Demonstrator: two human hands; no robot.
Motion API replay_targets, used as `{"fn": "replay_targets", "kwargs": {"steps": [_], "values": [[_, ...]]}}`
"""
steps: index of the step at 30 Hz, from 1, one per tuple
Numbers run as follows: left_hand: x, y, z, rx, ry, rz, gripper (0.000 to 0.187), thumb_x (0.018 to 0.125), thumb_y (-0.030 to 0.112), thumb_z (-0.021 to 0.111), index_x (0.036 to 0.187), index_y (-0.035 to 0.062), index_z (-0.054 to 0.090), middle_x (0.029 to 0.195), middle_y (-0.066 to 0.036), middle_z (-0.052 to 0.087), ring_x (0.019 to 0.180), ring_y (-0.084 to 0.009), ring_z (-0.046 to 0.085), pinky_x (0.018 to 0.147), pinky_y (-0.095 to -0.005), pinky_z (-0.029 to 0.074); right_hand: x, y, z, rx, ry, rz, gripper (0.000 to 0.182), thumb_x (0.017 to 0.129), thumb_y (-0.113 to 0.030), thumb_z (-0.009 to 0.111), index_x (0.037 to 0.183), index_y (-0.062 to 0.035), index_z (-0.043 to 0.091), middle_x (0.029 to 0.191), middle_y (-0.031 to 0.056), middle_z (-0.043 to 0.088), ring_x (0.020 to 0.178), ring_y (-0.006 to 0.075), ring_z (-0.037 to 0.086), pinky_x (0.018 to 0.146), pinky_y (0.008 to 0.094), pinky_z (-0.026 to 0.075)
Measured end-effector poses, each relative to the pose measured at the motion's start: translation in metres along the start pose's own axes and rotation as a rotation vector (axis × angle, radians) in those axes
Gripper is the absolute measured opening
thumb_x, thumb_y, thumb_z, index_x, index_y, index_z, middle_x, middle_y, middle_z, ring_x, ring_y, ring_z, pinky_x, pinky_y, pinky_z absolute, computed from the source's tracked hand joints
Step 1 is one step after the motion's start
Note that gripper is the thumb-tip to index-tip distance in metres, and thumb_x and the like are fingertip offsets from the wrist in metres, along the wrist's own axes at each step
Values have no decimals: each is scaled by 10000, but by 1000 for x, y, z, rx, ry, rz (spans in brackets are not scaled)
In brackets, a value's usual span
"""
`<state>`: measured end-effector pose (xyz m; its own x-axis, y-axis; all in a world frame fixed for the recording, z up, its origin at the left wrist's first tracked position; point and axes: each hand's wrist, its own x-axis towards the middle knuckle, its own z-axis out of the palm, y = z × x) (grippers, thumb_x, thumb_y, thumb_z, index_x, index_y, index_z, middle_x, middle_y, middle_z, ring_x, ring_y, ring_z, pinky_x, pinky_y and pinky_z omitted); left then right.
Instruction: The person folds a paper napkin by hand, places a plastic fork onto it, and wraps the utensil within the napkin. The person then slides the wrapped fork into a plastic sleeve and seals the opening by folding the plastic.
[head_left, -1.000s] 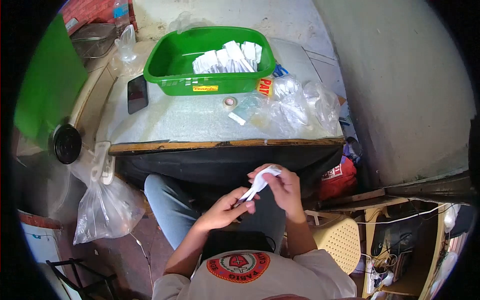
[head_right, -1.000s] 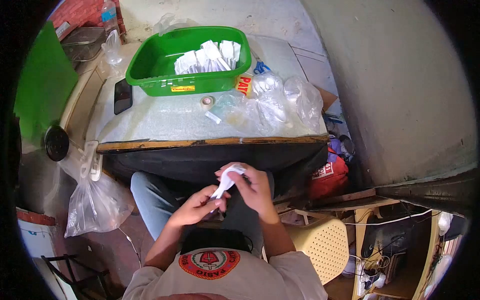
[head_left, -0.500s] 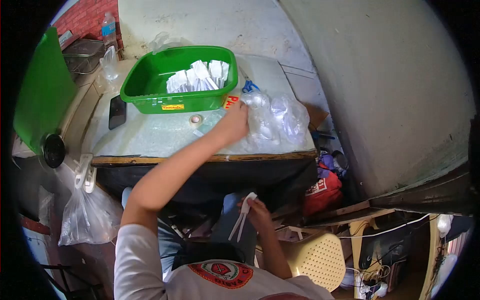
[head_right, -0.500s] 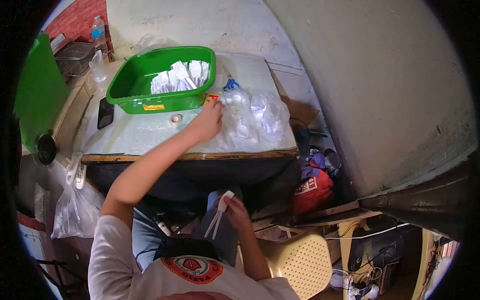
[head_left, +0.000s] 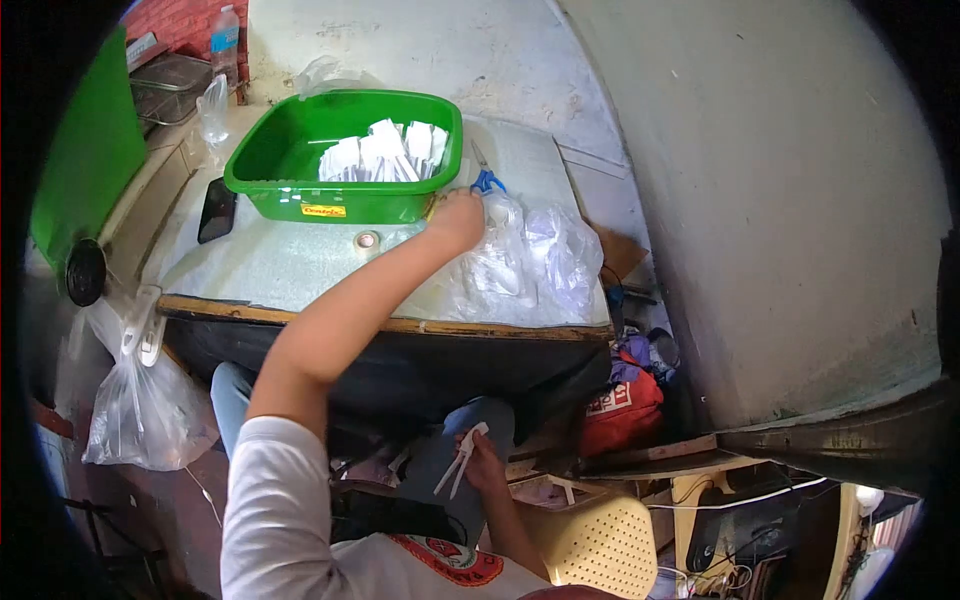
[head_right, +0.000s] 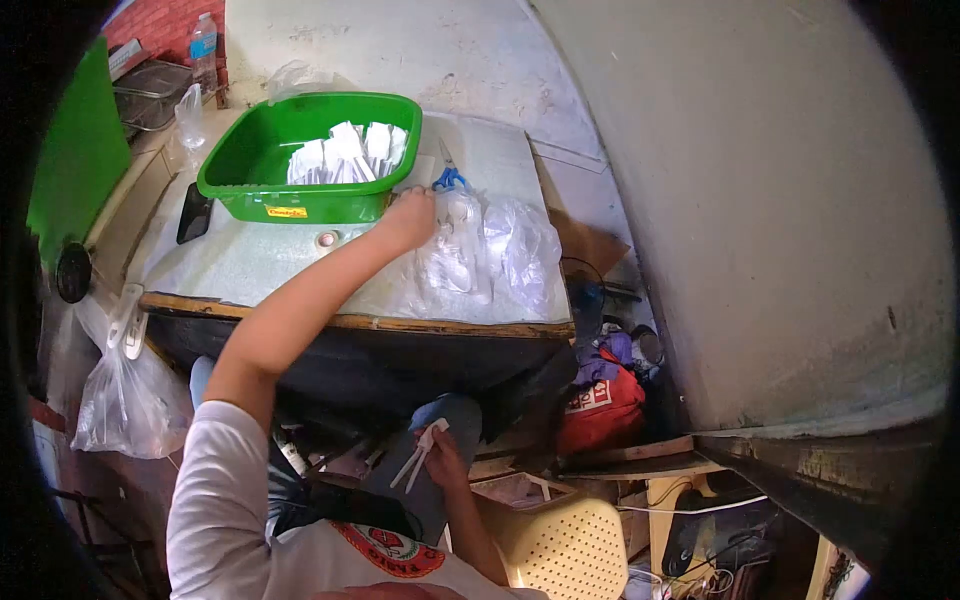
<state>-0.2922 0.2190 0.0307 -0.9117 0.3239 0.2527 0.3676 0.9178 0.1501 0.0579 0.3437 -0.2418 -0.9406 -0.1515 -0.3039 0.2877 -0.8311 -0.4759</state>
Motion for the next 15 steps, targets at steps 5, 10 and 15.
{"fn": "replay_targets", "kwargs": {"steps": [5, 10, 15], "values": [[-101, -13, -31, -16, 74, 83, 364, 893, 134, 526, 1216, -32, 550, 1243, -202, 569, 1156, -331, 569, 974, -453, 470, 1, -1, -3, 15, 6, 18, 218, 986, -283, 584, 1100, -99, 611, 996, 88, 670, 870, 215, 648, 792, 387, 537], [-157, -32, -26, -64, 256, 159, 421, 917, 222, 577, 1259, -20, 533, 1250, -167, 574, 1180, -332, 537, 980, -494, 430, 3, 3, -4, 17, 38, 17, 211, 1003, -279, 559, 1084, -89, 600, 998, 103, 672, 888, 216, 649, 799, 363, 533], [-179, -30, -37, -284, 168, 126, 397, 936, 197, 561, 1273, -6, 512, 1254, -201, 561, 1187, -368, 523, 949, -500, 426, 8, 3, 1, 87, -59, 51, 220, 1002, -266, 563, 1107, -79, 609, 1019, 113, 676, 892, 223, 657, 821, 380, 543]]}}
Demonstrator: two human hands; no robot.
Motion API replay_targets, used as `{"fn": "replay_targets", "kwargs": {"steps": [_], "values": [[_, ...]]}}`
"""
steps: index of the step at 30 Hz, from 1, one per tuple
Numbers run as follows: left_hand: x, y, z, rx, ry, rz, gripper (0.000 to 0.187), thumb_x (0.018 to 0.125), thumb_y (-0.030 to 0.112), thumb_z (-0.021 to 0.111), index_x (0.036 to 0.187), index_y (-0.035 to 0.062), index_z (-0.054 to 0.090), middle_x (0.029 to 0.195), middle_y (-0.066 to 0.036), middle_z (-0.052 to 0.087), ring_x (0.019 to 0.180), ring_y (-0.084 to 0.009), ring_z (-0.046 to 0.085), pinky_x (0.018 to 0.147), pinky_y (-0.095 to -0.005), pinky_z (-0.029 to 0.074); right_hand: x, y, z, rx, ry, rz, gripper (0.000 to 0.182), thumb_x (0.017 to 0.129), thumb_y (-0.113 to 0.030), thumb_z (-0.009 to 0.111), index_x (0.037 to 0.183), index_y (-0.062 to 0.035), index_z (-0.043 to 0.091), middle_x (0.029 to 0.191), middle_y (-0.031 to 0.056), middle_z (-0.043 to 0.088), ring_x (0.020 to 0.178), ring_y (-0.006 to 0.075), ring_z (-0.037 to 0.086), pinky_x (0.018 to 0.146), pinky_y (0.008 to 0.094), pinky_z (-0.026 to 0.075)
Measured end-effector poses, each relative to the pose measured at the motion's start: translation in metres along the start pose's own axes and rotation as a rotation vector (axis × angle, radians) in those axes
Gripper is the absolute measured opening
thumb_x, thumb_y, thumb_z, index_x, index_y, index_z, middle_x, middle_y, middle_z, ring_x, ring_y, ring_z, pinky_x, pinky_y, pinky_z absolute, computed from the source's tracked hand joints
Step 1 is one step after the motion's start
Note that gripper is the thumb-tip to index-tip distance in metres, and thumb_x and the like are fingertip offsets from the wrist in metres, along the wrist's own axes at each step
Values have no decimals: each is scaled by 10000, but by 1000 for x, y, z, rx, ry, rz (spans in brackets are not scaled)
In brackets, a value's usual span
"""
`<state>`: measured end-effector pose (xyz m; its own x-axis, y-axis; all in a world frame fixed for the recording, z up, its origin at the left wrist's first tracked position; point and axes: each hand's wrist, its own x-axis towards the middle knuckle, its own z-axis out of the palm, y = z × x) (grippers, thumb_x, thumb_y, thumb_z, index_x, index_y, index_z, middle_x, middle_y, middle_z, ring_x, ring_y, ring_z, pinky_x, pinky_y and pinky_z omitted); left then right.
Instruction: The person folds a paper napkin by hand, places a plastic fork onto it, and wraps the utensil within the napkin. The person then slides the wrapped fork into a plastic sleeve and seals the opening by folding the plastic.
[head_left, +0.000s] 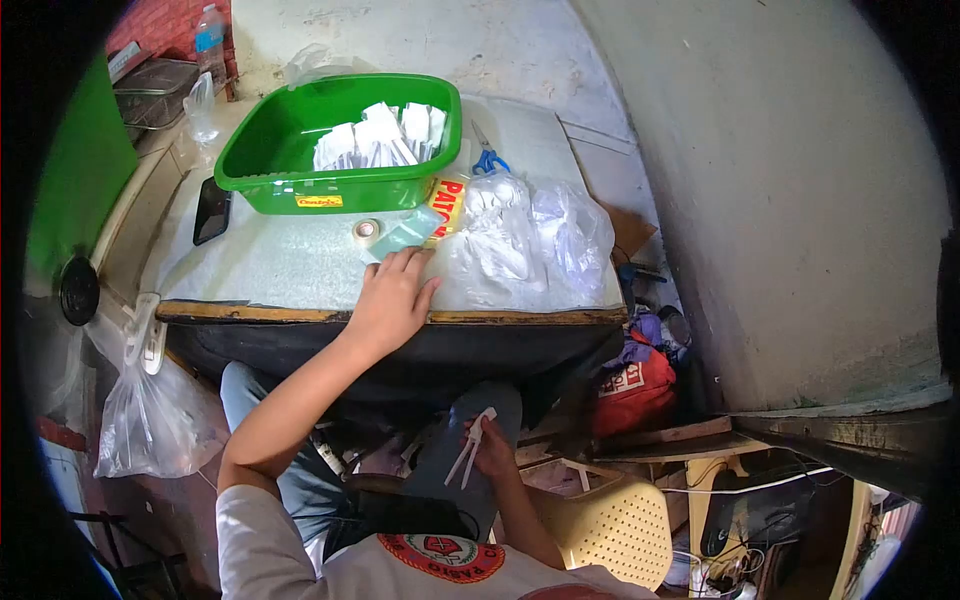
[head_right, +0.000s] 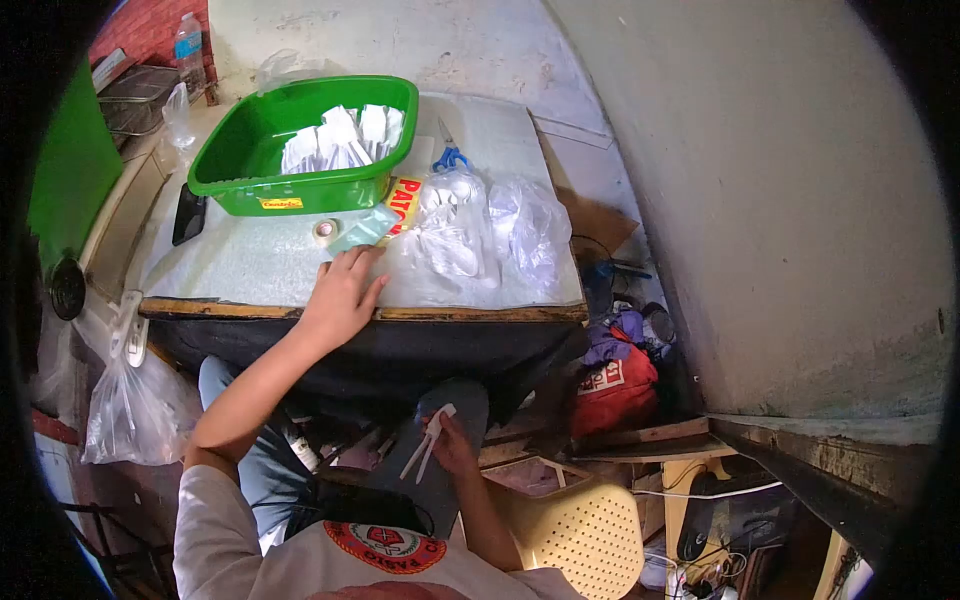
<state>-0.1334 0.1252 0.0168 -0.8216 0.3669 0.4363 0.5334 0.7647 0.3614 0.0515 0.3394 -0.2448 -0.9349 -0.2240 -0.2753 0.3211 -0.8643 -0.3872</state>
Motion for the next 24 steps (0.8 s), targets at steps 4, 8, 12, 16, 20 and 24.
{"fn": "replay_targets", "kwargs": {"steps": [4, 8, 12, 16, 20, 24], "values": [[4, 0, 6, -523, 70, -105, 314, 947, 70, 511, 1252, -2, 491, 1214, -218, 559, 1151, -434, 517, 912, -496, 434, 1, 0, 1, -25, 22, -10, 237, 1000, -271, 566, 1118, -70, 612, 1034, 118, 682, 897, 225, 663, 818, 384, 544], [22, -36, 10, -247, 214, 21, 322, 863, 18, 560, 1181, -17, 532, 1244, -204, 546, 1142, -396, 523, 938, -510, 431, -1, -1, 2, -84, 83, 5, 216, 987, -295, 580, 1112, -121, 604, 1004, 73, 662, 875, 208, 638, 808, 390, 539], [12, -48, 5, 122, 156, -18, 326, 825, 73, 629, 1137, -9, 590, 1252, -169, 572, 1143, -338, 540, 928, -490, 441, -1, 1, 0, -88, 150, -18, 217, 989, -296, 574, 1113, -121, 600, 1003, 68, 660, 881, 206, 640, 816, 395, 536], [13, -55, 6, 150, 180, 17, 206, 779, 130, 693, 969, 49, 698, 1153, -96, 656, 1097, -266, 572, 901, -438, 439, 2, -1, 0, -70, 68, 13, 218, 990, -294, 572, 1110, -116, 608, 1020, 70, 660, 896, 207, 641, 835, 401, 529], [25, -54, -1, 76, 209, -6, 67, 767, 138, 715, 814, 93, 730, 992, -16, 710, 1004, -227, 616, 863, -416, 440, 7, 4, -3, -62, 52, 0, 234, 992, -297, 568, 1121, -107, 615, 1052, 81, 663, 911, 209, 642, 843, 404, 527], [42, -47, -9, -2, 263, -74, 55, 753, 128, 725, 796, 95, 726, 955, 5, 715, 952, -223, 629, 823, -408, 448, 9, 5, 2, 3, 15, -9, 235, 1000, -281, 555, 1132, -96, 613, 1048, 93, 669, 913, 212, 650, 841, 406, 537]]}}
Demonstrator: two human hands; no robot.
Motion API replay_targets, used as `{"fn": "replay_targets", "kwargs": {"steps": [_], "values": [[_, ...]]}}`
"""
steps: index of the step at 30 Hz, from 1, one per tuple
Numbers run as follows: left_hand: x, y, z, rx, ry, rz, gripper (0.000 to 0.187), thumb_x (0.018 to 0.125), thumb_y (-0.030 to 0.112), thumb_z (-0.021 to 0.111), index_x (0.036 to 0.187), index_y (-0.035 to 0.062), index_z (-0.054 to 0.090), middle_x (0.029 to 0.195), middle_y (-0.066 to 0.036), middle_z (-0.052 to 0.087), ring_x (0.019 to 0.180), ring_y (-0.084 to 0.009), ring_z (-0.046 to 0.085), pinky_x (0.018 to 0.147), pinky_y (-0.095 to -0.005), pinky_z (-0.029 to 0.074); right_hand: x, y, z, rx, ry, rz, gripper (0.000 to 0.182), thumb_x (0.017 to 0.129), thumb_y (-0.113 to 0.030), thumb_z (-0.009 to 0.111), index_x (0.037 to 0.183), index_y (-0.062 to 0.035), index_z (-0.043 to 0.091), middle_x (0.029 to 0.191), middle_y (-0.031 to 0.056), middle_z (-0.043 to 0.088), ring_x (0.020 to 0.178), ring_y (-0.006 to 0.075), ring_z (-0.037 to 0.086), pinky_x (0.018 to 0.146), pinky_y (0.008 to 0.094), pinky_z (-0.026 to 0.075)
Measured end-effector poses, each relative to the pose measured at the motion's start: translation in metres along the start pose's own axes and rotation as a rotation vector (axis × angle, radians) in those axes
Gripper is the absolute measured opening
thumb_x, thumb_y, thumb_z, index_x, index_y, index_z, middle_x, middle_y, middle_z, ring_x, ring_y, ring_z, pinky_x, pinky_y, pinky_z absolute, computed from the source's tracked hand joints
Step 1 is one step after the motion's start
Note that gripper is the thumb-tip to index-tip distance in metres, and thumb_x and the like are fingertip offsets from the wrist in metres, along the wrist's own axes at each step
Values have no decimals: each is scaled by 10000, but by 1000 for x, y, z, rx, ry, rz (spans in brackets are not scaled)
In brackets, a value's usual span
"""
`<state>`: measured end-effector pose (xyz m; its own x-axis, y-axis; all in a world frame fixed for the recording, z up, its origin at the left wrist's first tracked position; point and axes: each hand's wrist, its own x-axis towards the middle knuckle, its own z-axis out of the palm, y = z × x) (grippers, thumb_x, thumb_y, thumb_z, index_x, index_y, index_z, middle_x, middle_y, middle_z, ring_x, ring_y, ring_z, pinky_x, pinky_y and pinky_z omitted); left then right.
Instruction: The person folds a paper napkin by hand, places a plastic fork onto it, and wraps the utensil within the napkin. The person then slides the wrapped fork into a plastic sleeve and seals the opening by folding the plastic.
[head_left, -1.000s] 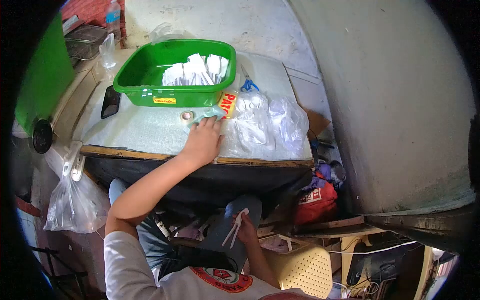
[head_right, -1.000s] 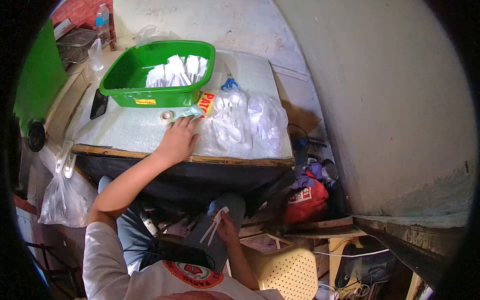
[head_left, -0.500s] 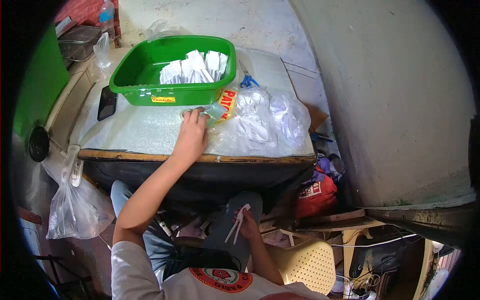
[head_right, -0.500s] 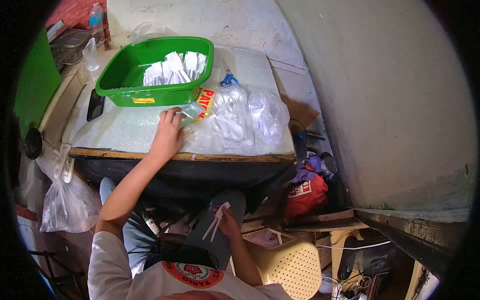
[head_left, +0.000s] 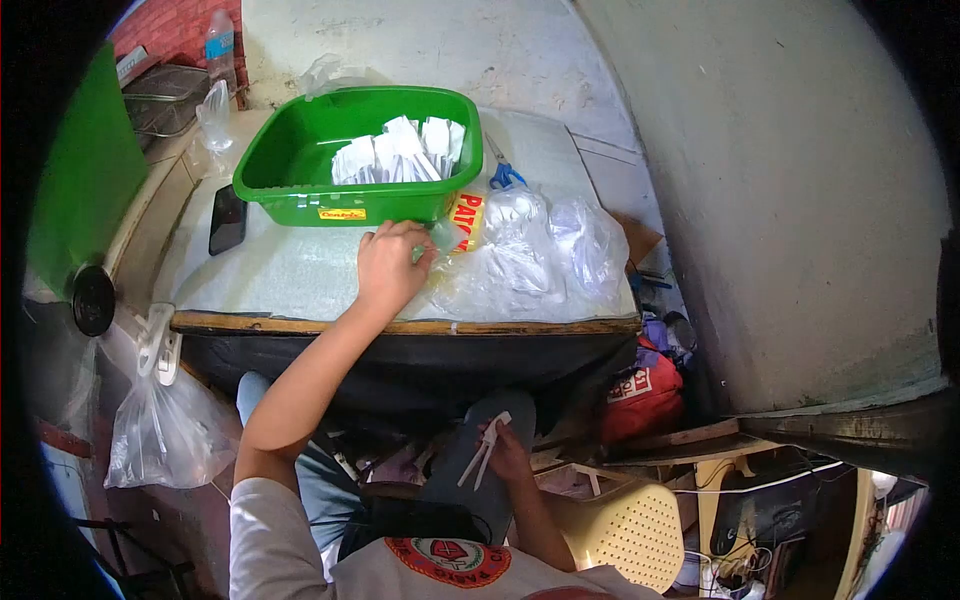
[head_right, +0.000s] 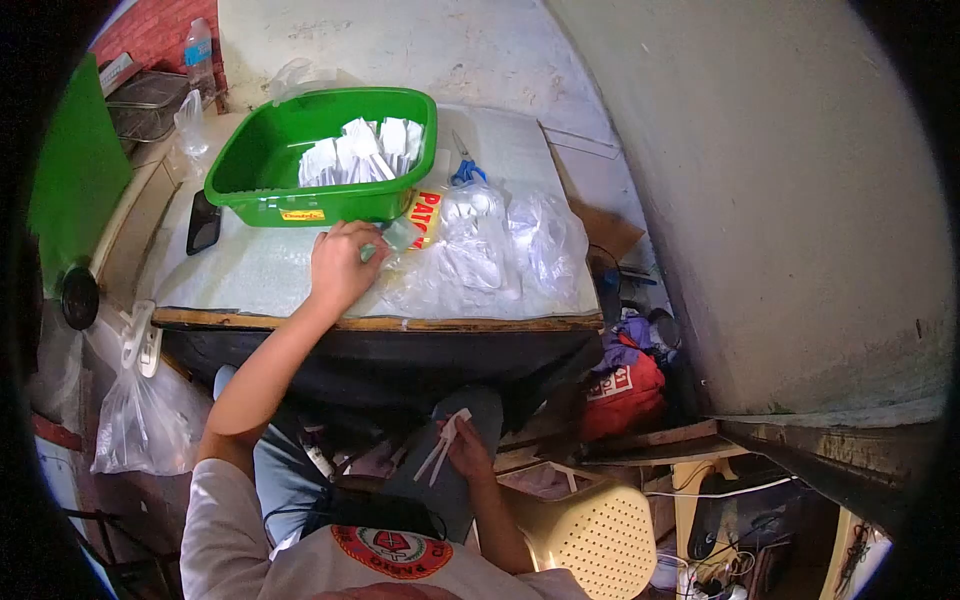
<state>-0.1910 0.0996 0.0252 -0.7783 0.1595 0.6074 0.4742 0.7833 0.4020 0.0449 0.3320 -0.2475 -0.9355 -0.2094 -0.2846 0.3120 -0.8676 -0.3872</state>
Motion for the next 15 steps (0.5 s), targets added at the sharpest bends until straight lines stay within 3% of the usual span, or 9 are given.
{"fn": "replay_targets", "kwargs": {"steps": [3, 6, 8, 12, 15], "values": [[10, 7, -6, -33, 11, -9, 36, 749, 96, 739, 783, 94, 727, 959, -23, 715, 956, -236, 634, 770, -387, 466, -2, -2, 3, -40, 30, 18, 225, 1005, -259, 545, 1142, -92, 609, 1037, 100, 673, 928, 221, 655, 844, 411, 541], [21, 14, -11, -30, 76, 108, 106, 747, 68, 696, 848, 85, 722, 956, -19, 699, 944, -230, 622, 736, -390, 468, 0, -3, 6, -29, -5, -14, 222, 1009, -249, 539, 1151, -91, 603, 1037, 105, 674, 946, 233, 656, 844, 417, 544], [32, 29, -21, 257, 128, 412, 193, 735, 55, 641, 915, 77, 706, 1012, -19, 657, 977, -224, 586, 761, -380, 462, 3, -3, 0, -21, -36, 0, 223, 1010, -249, 537, 1153, -91, 602, 1036, 104, 675, 951, 237, 657, 843, 418, 544], [69, 55, -33, 449, 25, 527, 230, 729, 76, 616, 947, 86, 688, 1070, -32, 591, 1053, -224, 530, 868, -392, 423, 4, -1, 7, -12, -2, -3, 226, 1007, -255, 543, 1144, -87, 604, 1039, 105, 677, 937, 240, 655, 836, 419, 541], [105, 59, -33, 549, 94, 571, 226, 727, 73, 628, 944, 85, 689, 1059, -32, 592, 1046, -221, 534, 897, -409, 412, 7, 0, 2, 2, 3, 31, 226, 1004, -263, 550, 1130, -84, 606, 1037, 107, 676, 916, 232, 651, 825, 420, 538]]}}
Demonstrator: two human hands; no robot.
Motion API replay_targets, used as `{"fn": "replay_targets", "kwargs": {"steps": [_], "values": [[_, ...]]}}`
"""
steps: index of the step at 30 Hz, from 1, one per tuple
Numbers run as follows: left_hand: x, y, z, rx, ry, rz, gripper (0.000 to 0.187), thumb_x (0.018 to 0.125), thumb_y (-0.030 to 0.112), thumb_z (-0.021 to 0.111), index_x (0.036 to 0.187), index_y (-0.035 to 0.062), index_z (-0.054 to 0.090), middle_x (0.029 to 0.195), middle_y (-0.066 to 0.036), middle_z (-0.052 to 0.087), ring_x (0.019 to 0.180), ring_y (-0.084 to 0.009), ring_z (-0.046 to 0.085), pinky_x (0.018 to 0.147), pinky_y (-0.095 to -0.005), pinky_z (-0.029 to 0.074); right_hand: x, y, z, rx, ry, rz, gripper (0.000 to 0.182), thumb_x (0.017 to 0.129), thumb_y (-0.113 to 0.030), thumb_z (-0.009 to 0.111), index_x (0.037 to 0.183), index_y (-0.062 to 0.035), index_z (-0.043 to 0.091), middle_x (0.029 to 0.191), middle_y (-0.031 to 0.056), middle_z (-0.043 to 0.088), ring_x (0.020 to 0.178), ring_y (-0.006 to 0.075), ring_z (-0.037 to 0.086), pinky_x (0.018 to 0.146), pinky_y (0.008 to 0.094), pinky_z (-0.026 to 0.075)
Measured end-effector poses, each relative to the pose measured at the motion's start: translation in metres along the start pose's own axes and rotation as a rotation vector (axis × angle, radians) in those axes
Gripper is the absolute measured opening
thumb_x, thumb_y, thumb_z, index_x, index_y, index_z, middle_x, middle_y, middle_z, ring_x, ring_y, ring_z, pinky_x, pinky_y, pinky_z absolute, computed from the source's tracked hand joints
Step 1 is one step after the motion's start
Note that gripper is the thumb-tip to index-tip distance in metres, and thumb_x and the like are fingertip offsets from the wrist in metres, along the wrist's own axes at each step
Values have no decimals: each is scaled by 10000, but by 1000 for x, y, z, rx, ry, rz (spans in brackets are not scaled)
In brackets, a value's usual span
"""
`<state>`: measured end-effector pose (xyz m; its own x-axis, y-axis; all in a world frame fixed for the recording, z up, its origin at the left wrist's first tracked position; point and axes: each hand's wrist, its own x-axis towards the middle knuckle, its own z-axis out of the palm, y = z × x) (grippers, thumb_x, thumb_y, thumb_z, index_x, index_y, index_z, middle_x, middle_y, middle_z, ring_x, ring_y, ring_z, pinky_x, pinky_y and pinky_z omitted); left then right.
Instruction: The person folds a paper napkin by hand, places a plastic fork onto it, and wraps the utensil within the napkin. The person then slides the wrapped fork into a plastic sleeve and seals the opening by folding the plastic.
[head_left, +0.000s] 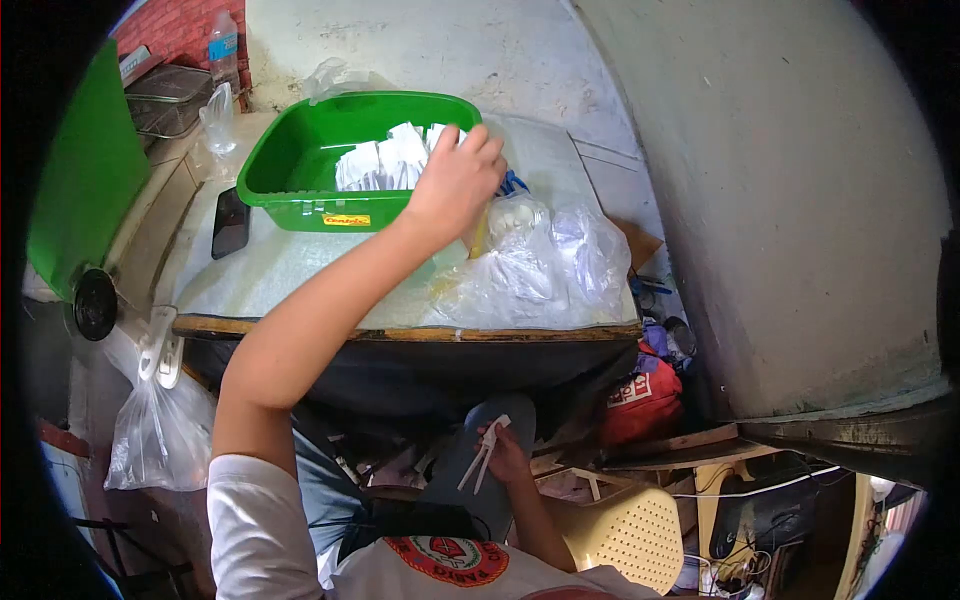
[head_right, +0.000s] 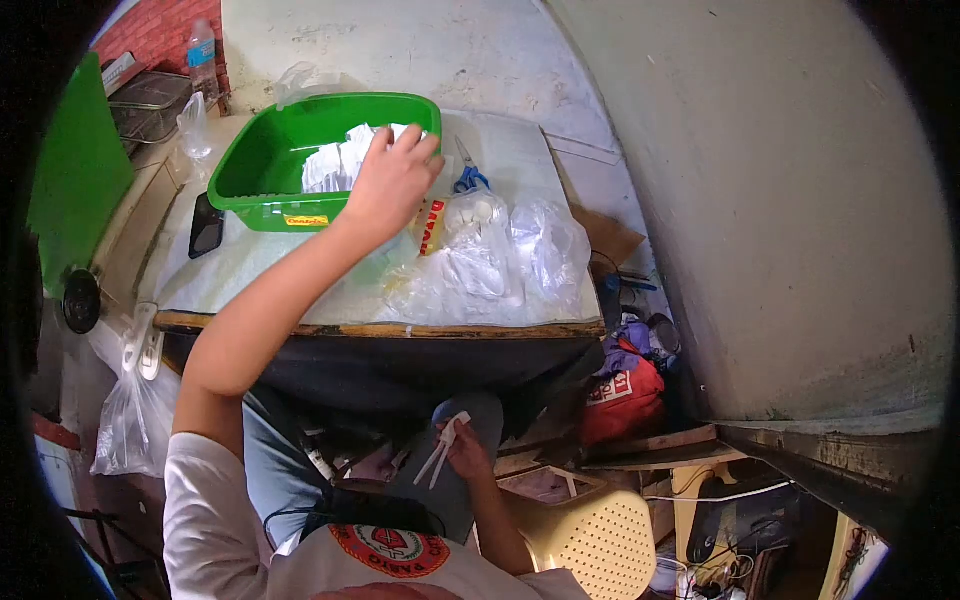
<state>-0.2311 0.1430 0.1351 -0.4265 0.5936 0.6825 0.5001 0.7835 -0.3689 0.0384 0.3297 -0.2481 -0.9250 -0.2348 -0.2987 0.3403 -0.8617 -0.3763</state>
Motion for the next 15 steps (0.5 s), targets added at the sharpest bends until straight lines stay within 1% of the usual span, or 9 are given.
{"fn": "replay_targets", "kwargs": {"steps": [4, 6, 7, 9, 10, 11, 13, 14, 15], "values": [[21, -13, 2, 5, 72, -49, 236, 730, 63, 629, 961, 82, 668, 1054, -46, 592, 1056, -231, 532, 918, -421, 406, 2, -3, -4, 19, -60, -38, 228, 1009, -261, 543, 1147, -90, 602, 1059, 104, 690, 894, 214, 669, 821, 402, 557], [24, -16, -3, -68, 316, -70, 250, 740, 73, 642, 990, 80, 635, 1044, -68, 593, 1050, -260, 536, 927, -438, 404, -4, -4, -4, -36, -27, -37, 217, 1005, -247, 553, 1148, -91, 602, 1123, 116, 671, 881, 199, 665, 819, 376, 557], [18, -13, -15, -62, 312, -79, 250, 740, 73, 642, 990, 80, 635, 1044, -68, 593, 1050, -260, 536, 927, -438, 404, -5, -4, -5, -41, -28, -28, 217, 1005, -247, 553, 1148, -91, 602, 1123, 116, 671, 881, 199, 665, 819, 376, 557], [-11, 12, -43, -255, 312, -76, 248, 764, 101, 651, 1006, 73, 604, 1020, -95, 597, 1028, -291, 544, 929, -462, 401, -8, -5, -7, -45, 0, -34, 220, 999, -236, 564, 1152, -81, 599, 1224, 132, 628, 871, 185, 661, 812, 351, 558], [-34, 25, -51, -333, 285, -72, 236, 771, 112, 659, 997, 69, 606, 1010, -103, 597, 1012, -300, 547, 927, -467, 398, -11, -6, -8, -49, -3, -33, 220, 999, -236, 564, 1152, -81, 599, 1224, 132, 628, 871, 185, 661, 812, 351, 558], [-63, 38, -61, -408, 261, -63, 225, 778, 122, 667, 988, 65, 609, 1001, -112, 598, 995, -308, 550, 924, -473, 395, -15, -5, -10, -33, -20, -87, 230, 998, -238, 564, 1157, -75, 596, 1273, 148, 598, 867, 188, 660, 801, 351, 561], [-127, 68, -80, -571, 24, -157, 176, 797, 100, 669, 962, 60, 619, 950, -101, 608, 942, -305, 562, 887, -446, 393, -11, -13, -1, -12, -61, -130, 239, 998, -239, 564, 1163, -69, 592, 1321, 164, 567, 862, 191, 660, 789, 351, 563], [-161, 79, -83, -684, -24, -183, 113, 817, 89, 661, 924, 65, 635, 910, -76, 627, 878, -276, 584, 868, -427, 394, -20, -27, 21, 39, -189, -196, 222, 991, -219, 571, 1143, -61, 603, 1352, 181, 543, 886, 202, 661, 807, 349, 562], [-189, 92, -86, -761, -53, -276, 46, 828, 77, 656, 871, 68, 645, 844, -60, 637, 807, -248, 602, 856, -411, 390, -35, -39, 46, 98, -304, -262, 206, 985, -199, 577, 1124, -53, 614, 1382, 198, 519, 910, 213, 663, 826, 348, 560]]}}
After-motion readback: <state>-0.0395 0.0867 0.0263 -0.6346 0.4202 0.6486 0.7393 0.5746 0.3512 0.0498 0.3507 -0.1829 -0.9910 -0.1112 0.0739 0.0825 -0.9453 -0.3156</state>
